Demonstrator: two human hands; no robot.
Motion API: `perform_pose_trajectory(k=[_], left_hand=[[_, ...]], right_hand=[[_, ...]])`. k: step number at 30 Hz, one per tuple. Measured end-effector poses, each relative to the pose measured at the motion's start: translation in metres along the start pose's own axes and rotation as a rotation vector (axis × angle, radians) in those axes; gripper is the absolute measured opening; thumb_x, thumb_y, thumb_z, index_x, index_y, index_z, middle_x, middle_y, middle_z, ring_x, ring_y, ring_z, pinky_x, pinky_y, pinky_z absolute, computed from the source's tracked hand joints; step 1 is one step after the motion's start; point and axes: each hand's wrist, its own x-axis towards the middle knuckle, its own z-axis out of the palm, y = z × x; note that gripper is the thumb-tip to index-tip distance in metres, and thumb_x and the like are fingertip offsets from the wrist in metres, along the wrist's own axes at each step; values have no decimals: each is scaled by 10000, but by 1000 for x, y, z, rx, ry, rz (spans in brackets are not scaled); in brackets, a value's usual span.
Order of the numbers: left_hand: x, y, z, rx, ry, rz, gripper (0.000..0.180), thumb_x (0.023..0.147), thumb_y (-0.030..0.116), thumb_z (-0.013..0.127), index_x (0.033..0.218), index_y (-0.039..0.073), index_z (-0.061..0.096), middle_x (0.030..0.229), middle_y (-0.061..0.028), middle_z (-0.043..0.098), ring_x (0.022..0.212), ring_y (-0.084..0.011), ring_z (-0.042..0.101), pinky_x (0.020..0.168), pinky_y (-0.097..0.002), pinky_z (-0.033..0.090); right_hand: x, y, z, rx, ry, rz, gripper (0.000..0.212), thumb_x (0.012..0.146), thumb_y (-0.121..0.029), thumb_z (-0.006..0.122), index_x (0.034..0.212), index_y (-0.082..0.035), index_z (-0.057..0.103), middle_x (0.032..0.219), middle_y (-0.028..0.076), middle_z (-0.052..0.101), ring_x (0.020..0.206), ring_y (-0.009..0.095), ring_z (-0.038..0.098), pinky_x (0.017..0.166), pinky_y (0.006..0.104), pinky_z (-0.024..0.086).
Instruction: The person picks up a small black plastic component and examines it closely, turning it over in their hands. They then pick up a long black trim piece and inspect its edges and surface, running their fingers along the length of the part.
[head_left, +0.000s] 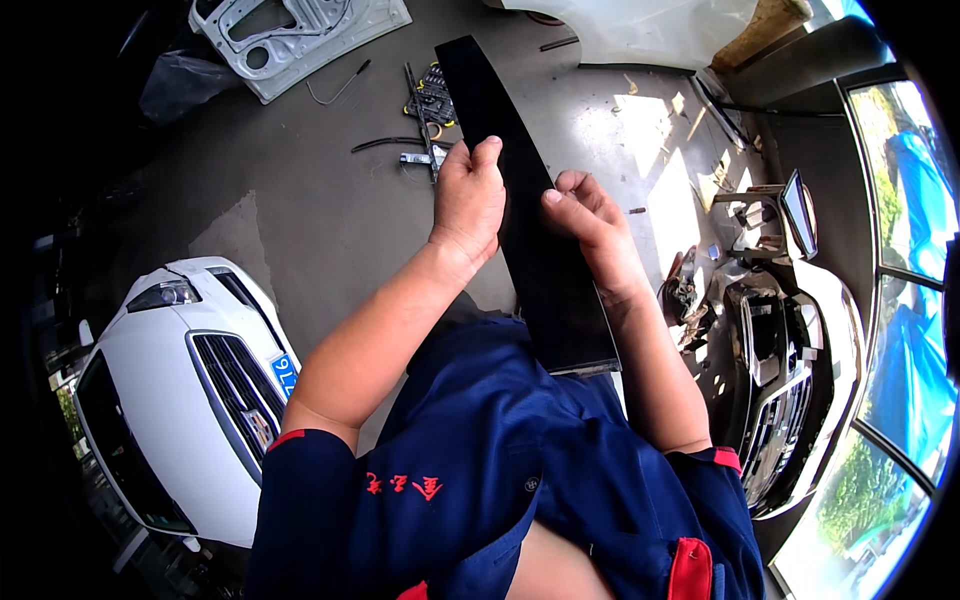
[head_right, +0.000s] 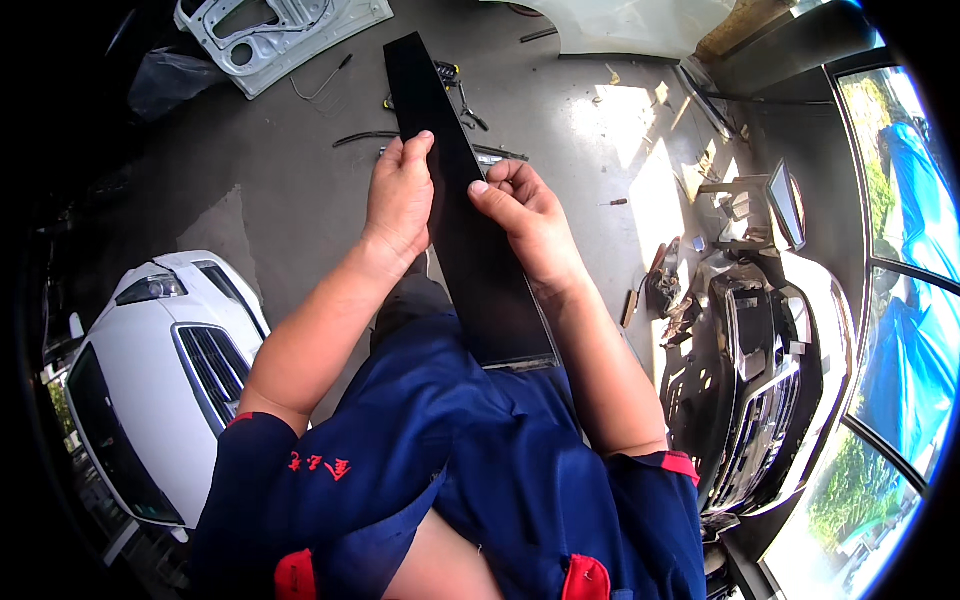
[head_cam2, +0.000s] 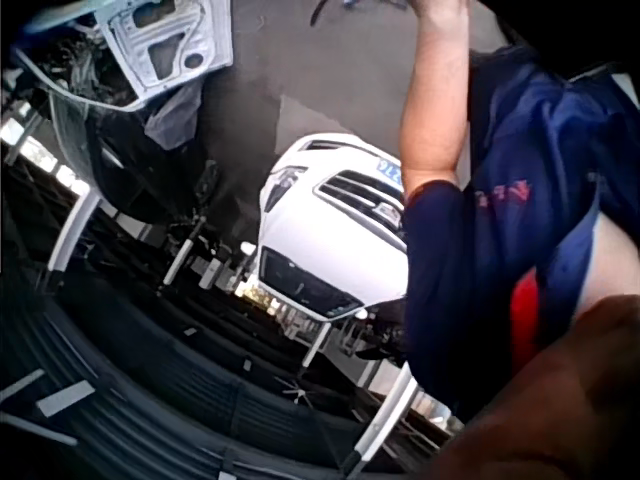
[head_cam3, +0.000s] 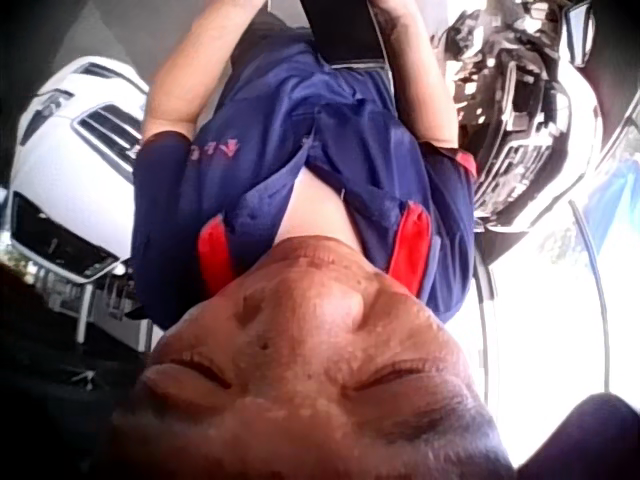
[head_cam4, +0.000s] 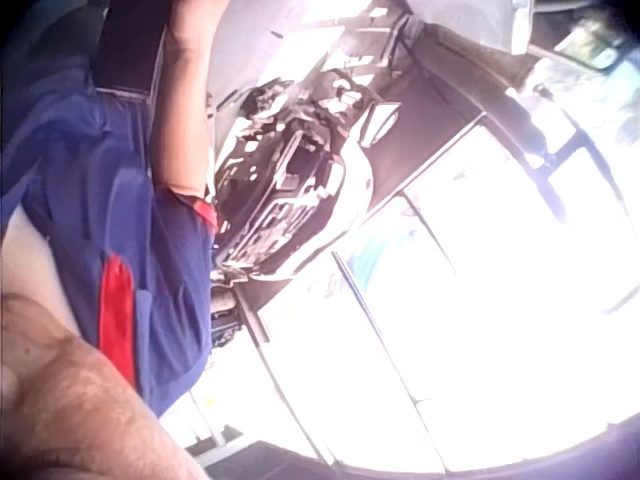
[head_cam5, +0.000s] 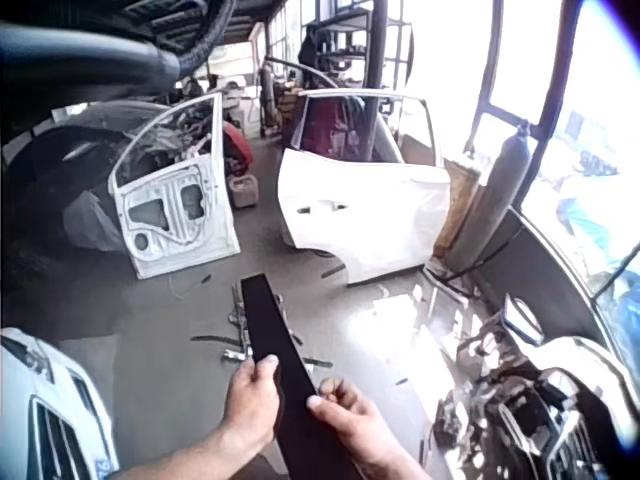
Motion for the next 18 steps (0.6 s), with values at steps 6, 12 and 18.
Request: perform_pose_trajectory(k=[6, 12, 18], left_hand=[[5, 28, -15, -56, 47, 56, 268, 1027, 263, 587, 822, 93, 552, 716, 58, 450, 665, -63, 384, 601, -278, 374], [25, 59, -38, -8, -12, 89, 299, 1011, 281, 607, 796, 102, 500, 718, 44, 436, 675, -78, 382, 600, -298, 379], [28, 71, -46, -32, -90, 124, 319, 1013, 251, 610, 762, 107, 477, 722, 57, 433, 685, -77, 384, 628, -290, 378]], right_hand=[[11, 13, 32, 11, -12, -32, 149, 983, -104, 694, 1025, -79, 554, 899, -28, 620, 800, 38, 583, 712, 205, 495], [28, 23, 58, -75, 63, -228, 229, 939, -100, 750, 1074, -46, 573, 873, -15, 644, 771, 53, 613, 706, 203, 510], [23, 26, 81, -56, 79, -241, 205, 938, -118, 749, 1046, -54, 587, 891, 2, 655, 786, 67, 624, 709, 222, 526]])
